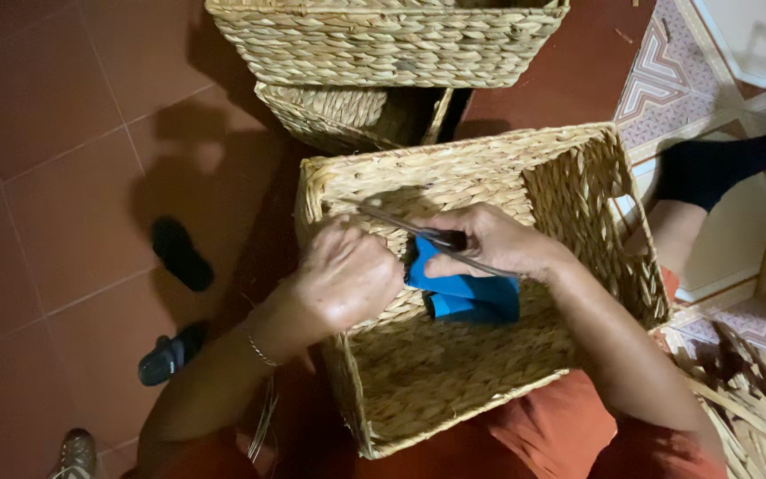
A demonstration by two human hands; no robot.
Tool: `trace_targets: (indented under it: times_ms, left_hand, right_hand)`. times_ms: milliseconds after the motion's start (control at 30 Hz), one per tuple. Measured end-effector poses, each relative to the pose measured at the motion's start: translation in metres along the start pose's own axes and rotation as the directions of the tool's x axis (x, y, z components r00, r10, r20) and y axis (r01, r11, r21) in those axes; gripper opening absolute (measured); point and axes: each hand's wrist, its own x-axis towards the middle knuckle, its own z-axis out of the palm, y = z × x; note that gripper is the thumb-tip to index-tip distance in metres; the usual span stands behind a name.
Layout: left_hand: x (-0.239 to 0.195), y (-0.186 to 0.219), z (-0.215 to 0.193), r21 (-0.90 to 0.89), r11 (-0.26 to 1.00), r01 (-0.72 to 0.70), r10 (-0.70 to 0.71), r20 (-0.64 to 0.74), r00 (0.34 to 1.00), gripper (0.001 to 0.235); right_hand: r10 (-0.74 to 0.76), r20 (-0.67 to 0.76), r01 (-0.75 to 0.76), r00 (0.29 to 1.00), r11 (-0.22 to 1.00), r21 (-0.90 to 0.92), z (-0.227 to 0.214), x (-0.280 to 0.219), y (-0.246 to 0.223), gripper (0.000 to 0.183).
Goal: The person trims loose fibers from the rim of a woven basket using scissors, then wipes the basket's exterior and interior with a blue cloth. The person rotates the basket to access different sides and continues wiping until the clip ends.
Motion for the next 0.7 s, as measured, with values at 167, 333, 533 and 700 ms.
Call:
trace_targets:
  times_ms: [167, 333, 533, 700]
  left_hand:
    - [-0.005, -0.012, 0.002, -0.446, 0.828, -0.339, -0.017, -0.625, 0.781, 0.016]
    - [-0.040, -0.064, -0.023, -0.359, 0.880, -0.310, -0.247, -0.905, 0.346, 0.009]
    - [-0.043, -0.103, -0.046, -0.347, 0.831, 0.434, -0.515, -0.191, 0.835, 0.023]
    - [-0.015, -0.119, -0.024, -0.716, 0.682, -0.147, -0.344, -0.491, 0.800, 0.021]
  right_hand:
    - [0.546, 0.048, -0.547, 0.836, 0.837, -0.011, -0.016, -0.040, -0.007, 0.078]
    - [0.358, -0.087, -0.348, 0.930, 0.931, 0.113, -0.019, -0.079, -0.006, 0.079]
    - [0.344, 0.015, -0.344, 0.939, 0.933, 0.105, 0.004, -0.071, -0.008, 0.095]
    - [0.250, 0.130, -0.280, 0.960, 0.894, 0.349, 0.029, -0.038, -0.022, 0.099]
